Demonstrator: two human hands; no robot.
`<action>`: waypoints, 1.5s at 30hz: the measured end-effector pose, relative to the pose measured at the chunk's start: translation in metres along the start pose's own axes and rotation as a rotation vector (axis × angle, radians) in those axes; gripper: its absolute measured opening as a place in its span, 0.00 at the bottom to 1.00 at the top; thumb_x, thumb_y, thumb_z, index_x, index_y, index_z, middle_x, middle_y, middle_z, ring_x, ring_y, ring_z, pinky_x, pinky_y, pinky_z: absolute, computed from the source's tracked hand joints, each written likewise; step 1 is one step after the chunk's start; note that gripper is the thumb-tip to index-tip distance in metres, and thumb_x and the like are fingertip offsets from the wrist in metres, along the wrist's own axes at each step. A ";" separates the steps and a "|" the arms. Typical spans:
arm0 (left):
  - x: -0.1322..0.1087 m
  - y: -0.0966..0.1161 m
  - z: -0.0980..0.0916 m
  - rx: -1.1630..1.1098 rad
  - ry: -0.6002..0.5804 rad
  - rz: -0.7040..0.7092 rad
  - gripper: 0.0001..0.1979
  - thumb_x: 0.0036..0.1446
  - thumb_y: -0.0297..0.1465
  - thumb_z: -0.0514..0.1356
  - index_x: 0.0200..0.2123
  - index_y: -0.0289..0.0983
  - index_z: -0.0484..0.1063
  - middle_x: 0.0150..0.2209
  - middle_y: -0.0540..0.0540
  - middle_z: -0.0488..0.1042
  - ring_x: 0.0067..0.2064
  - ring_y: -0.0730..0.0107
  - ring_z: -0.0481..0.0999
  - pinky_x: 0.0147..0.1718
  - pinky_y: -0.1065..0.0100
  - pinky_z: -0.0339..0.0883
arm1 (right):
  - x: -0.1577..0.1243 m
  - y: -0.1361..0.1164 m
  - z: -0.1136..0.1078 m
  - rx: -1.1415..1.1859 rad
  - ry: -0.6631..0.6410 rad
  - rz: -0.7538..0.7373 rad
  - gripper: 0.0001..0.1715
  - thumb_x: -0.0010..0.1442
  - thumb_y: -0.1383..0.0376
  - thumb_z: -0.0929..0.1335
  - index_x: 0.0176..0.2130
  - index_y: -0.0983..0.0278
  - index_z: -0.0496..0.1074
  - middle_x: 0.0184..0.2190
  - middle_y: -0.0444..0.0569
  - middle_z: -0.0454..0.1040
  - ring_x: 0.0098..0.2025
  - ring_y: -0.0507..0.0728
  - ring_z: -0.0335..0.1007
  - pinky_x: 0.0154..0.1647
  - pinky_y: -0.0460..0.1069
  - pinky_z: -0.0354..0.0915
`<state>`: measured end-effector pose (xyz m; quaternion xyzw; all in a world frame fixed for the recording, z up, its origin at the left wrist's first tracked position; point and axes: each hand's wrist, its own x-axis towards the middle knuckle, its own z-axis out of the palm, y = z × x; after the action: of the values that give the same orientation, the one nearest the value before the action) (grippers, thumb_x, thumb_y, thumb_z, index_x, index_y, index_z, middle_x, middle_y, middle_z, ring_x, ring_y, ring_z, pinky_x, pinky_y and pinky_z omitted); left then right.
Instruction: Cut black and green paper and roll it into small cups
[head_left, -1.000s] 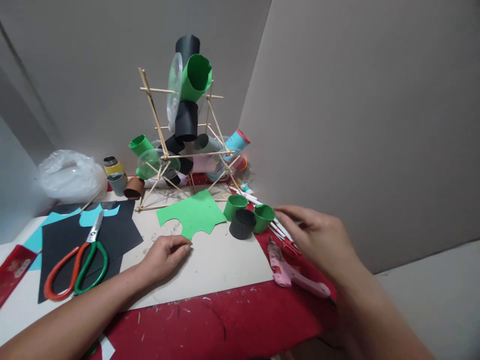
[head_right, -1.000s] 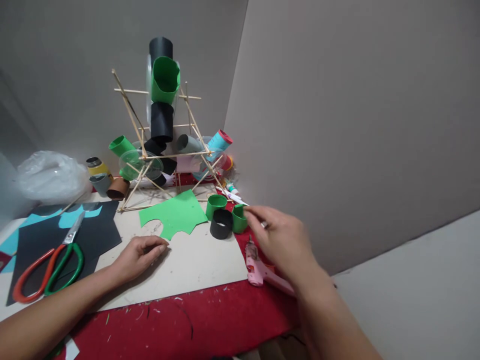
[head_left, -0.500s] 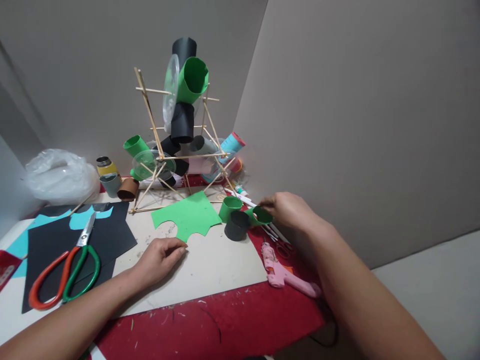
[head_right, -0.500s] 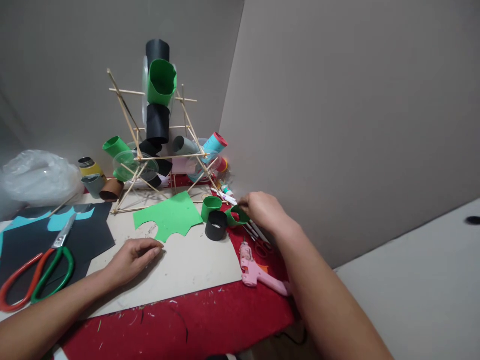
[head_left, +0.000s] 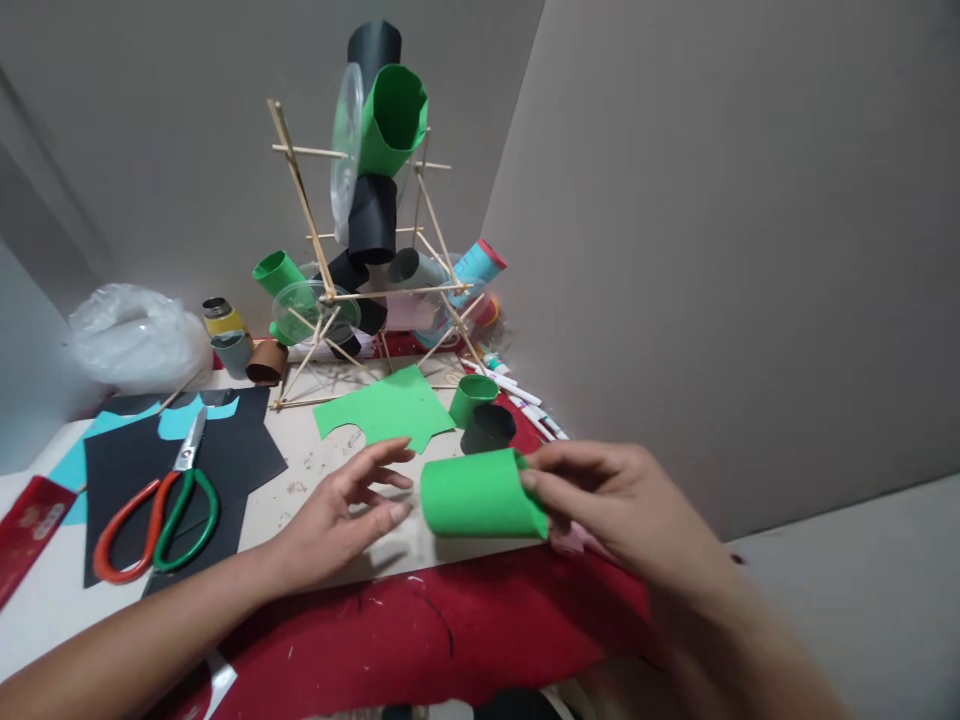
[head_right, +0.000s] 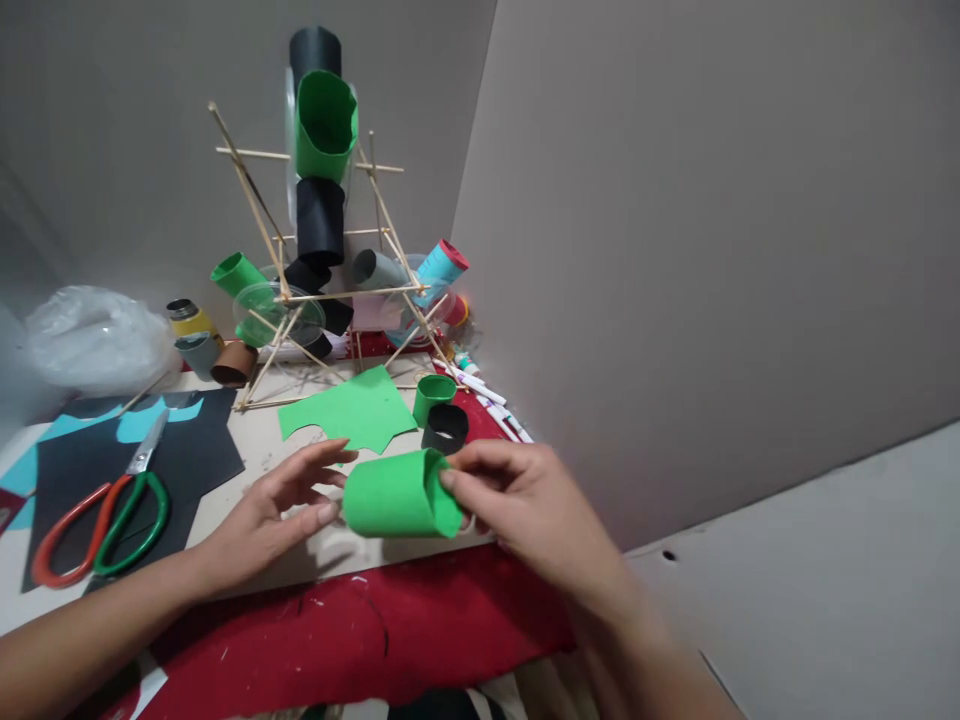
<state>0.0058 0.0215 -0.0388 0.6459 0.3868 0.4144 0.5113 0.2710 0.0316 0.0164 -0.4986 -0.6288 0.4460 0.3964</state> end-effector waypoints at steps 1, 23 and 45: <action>-0.001 0.003 0.003 -0.089 -0.033 -0.024 0.28 0.56 0.32 0.65 0.60 0.47 0.66 0.60 0.41 0.69 0.55 0.57 0.73 0.46 0.64 0.71 | 0.001 0.004 0.014 0.070 -0.047 0.034 0.11 0.51 0.58 0.73 0.25 0.62 0.75 0.16 0.42 0.70 0.15 0.49 0.63 0.15 0.44 0.60; -0.005 -0.001 -0.002 -0.268 0.145 -0.290 0.04 0.43 0.27 0.68 0.26 0.35 0.80 0.27 0.48 0.79 0.30 0.69 0.74 0.33 0.71 0.66 | -0.004 0.024 0.077 0.400 -0.428 0.127 0.19 0.57 0.52 0.69 0.29 0.66 0.72 0.17 0.43 0.69 0.19 0.49 0.64 0.22 0.44 0.61; -0.013 -0.012 0.008 0.269 0.006 0.083 0.05 0.46 0.30 0.65 0.28 0.34 0.75 0.24 0.50 0.75 0.26 0.71 0.70 0.28 0.73 0.61 | -0.006 0.045 0.084 0.145 -0.223 -0.139 0.12 0.59 0.67 0.64 0.29 0.65 0.75 0.21 0.44 0.71 0.22 0.50 0.66 0.23 0.43 0.60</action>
<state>0.0074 0.0085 -0.0531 0.7228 0.4134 0.3813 0.4015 0.2049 0.0163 -0.0508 -0.3714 -0.6682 0.5143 0.3887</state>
